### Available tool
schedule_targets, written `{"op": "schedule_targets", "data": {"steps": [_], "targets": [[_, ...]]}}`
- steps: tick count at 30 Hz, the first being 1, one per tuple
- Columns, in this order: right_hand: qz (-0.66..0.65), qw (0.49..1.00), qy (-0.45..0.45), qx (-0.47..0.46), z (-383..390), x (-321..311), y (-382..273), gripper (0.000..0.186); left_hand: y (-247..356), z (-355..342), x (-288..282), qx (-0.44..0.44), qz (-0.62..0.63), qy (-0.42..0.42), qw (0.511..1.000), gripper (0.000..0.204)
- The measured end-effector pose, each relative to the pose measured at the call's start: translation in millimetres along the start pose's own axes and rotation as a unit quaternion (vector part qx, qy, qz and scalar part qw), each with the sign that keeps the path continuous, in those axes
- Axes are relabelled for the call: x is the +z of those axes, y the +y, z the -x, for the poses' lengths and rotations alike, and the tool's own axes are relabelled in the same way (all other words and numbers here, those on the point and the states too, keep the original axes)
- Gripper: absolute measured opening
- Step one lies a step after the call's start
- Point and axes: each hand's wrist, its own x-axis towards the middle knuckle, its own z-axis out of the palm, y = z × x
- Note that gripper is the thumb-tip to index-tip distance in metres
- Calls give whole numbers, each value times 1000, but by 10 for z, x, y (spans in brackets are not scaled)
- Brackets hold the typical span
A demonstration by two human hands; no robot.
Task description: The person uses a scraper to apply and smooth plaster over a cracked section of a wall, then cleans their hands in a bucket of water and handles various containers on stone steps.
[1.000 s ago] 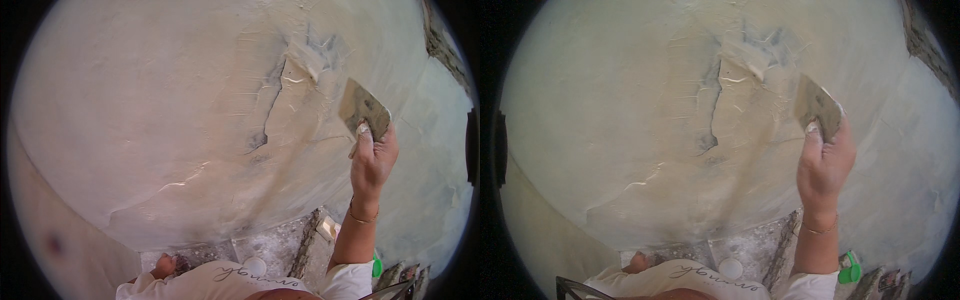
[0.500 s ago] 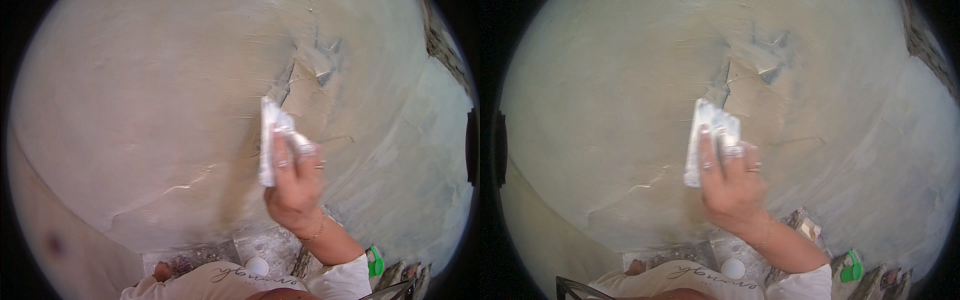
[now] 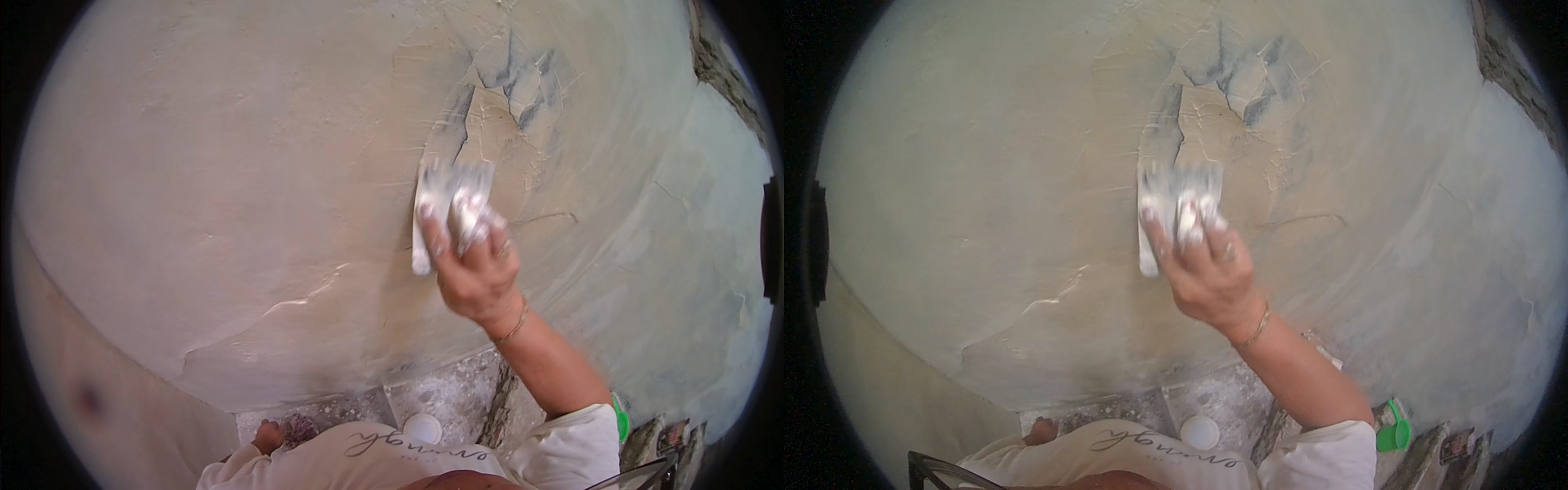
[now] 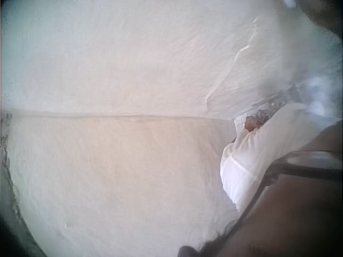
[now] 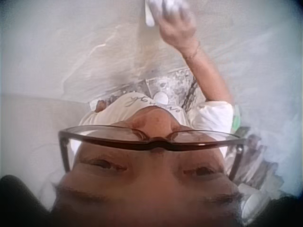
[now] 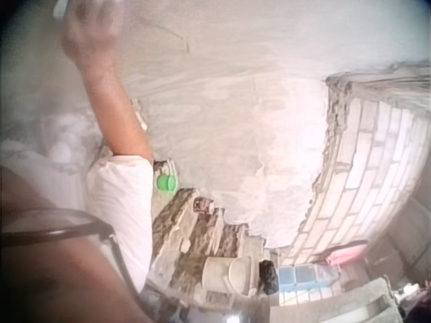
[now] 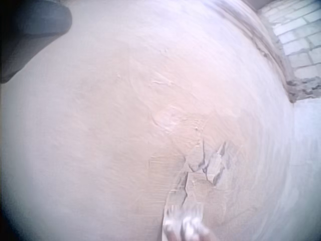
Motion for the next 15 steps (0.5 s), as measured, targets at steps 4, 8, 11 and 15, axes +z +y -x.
{"op": "schedule_targets", "data": {"steps": [4,8,11,15], "targets": [[-82,989,-120,-1,625,-229,-273,41,158,-110,-110,-104,91,-50,989,38],[-218,959,-168,64,439,-583,-143,43,-285,14,497,-121,64,-100,986,44],[-196,964,-57,173,171,-657,265,41,-273,30,430,-54,13,-149,987,43],[-223,931,109,268,-236,-633,826,32,-377,-46,683,-200,57,-114,972,32]]}}
